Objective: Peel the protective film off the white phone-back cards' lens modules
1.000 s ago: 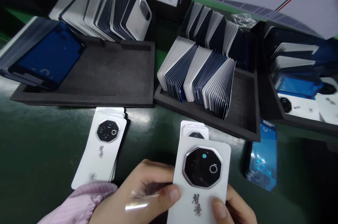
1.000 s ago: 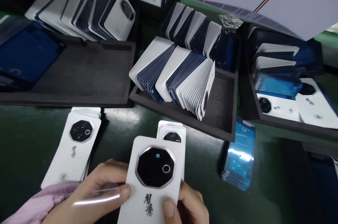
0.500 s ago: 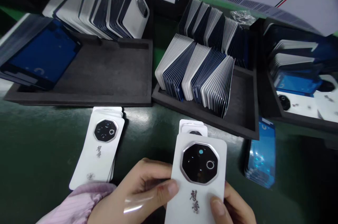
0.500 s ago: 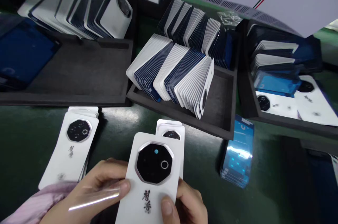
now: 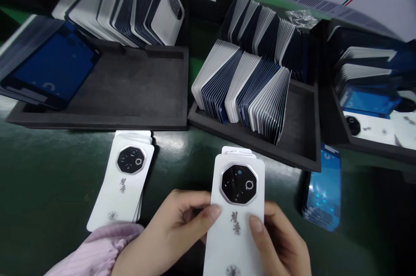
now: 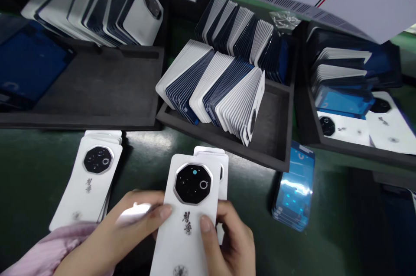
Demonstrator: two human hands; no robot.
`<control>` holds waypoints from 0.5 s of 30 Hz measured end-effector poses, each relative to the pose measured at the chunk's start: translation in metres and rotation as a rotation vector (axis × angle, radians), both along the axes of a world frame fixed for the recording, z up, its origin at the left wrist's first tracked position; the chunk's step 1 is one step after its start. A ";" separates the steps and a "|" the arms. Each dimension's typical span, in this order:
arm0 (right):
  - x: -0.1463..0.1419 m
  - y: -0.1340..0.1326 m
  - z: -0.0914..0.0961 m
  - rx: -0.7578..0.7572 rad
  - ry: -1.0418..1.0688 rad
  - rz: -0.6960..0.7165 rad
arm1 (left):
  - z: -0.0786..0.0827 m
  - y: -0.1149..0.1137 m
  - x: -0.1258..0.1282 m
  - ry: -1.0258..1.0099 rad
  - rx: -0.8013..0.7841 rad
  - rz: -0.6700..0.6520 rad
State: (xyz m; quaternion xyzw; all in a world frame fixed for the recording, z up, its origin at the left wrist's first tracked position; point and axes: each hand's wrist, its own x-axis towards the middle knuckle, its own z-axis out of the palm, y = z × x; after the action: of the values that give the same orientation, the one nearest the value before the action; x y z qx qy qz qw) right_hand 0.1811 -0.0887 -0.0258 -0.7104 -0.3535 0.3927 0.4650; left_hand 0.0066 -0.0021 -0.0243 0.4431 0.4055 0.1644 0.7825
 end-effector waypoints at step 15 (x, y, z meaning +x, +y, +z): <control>0.005 0.010 0.002 0.406 -0.676 0.443 | -0.008 -0.006 0.009 0.200 0.452 -0.071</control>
State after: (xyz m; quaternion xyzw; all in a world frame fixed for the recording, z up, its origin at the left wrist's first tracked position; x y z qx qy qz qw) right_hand 0.1863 -0.0787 -0.0238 -0.6003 -0.6989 0.1516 0.3581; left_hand 0.0156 -0.0079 -0.0325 0.6349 0.4179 0.1790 0.6247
